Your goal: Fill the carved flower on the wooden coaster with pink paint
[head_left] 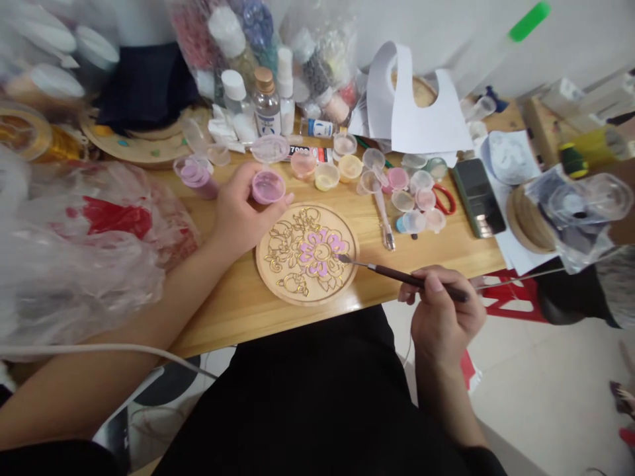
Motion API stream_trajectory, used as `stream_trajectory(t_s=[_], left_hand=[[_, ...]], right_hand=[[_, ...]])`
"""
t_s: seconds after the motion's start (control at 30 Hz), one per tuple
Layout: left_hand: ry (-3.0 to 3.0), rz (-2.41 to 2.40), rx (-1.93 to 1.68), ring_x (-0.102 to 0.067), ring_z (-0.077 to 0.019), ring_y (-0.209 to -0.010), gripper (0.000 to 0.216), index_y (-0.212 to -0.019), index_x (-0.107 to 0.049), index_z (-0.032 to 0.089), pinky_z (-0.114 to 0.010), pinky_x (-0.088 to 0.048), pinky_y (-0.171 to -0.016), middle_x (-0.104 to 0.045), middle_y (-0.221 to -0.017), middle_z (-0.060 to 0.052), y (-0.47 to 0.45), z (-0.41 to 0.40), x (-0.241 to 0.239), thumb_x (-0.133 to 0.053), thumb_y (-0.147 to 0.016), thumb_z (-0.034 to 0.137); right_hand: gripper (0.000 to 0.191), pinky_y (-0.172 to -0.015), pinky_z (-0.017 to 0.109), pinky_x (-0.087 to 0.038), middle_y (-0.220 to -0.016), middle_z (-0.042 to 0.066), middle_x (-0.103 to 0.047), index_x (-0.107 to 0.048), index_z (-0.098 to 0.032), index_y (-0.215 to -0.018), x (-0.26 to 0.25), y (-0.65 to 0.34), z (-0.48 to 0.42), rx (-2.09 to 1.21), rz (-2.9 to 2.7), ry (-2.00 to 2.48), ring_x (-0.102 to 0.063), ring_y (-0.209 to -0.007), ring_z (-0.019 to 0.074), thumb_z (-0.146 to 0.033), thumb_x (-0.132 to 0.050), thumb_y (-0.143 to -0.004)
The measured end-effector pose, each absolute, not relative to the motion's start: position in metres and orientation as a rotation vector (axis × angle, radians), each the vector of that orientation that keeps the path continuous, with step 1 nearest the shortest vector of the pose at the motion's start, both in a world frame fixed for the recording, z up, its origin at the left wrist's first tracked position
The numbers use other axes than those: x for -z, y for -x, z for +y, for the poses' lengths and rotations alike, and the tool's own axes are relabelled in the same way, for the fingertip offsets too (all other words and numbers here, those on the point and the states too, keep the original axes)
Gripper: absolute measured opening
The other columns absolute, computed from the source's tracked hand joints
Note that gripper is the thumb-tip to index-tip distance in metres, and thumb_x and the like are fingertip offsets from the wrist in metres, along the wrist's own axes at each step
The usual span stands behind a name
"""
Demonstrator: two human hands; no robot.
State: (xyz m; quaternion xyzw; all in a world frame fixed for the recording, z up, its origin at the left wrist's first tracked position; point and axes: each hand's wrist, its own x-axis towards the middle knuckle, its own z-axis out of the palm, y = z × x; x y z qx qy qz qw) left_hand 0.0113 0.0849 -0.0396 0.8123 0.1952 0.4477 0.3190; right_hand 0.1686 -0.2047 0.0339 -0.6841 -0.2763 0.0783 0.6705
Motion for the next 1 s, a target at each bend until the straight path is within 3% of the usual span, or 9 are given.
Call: stream_trajectory(t_s=[0.53, 0.9, 1.0], left_hand=[[-2.192, 0.418, -1.251, -0.072, -0.0114, -0.081, 0.023, -0.109, -0.07, 0.019, -0.022, -0.059, -0.072, -0.071, -0.096, 0.003, -0.0124, 0.0868, 0.0374, -0.084, -0.098, 0.034], [-2.107, 0.507, -1.23, -0.07, -0.0125, -0.082, 0.033, -0.107, -0.069, 0.019, -0.026, -0.062, -0.074, -0.068, -0.095, 0.003, -0.0133, 0.0825, 0.0375, -0.084, -0.098, 0.047], [-2.079, 0.53, -1.226, -0.07, -0.0134, -0.081, 0.029, -0.106, -0.069, 0.02, -0.027, -0.061, -0.073, -0.069, -0.094, 0.002, -0.0143, 0.0797, 0.0359, -0.085, -0.095, 0.042]], right_hand=[[0.008, -0.054, 0.03, -0.05, -0.078, -0.001, -0.074, -0.084, -0.024, -0.096, -0.0369, -0.1661, -0.2116, -0.15, -0.829, 1.62, -0.069, -0.06, 0.0159, -0.023, -0.078, -0.101], [0.007, -0.053, 0.029, -0.052, -0.08, 0.0, -0.073, -0.083, -0.024, -0.094, -0.0384, -0.1657, -0.2121, -0.171, -0.789, 1.634, -0.068, -0.06, 0.0149, -0.024, -0.079, -0.099], [0.007, -0.053, 0.029, -0.053, -0.081, 0.0, -0.074, -0.083, -0.024, -0.094, -0.0389, -0.1654, -0.2117, -0.175, -0.786, 1.642, -0.068, -0.06, 0.0149, -0.026, -0.08, -0.1]])
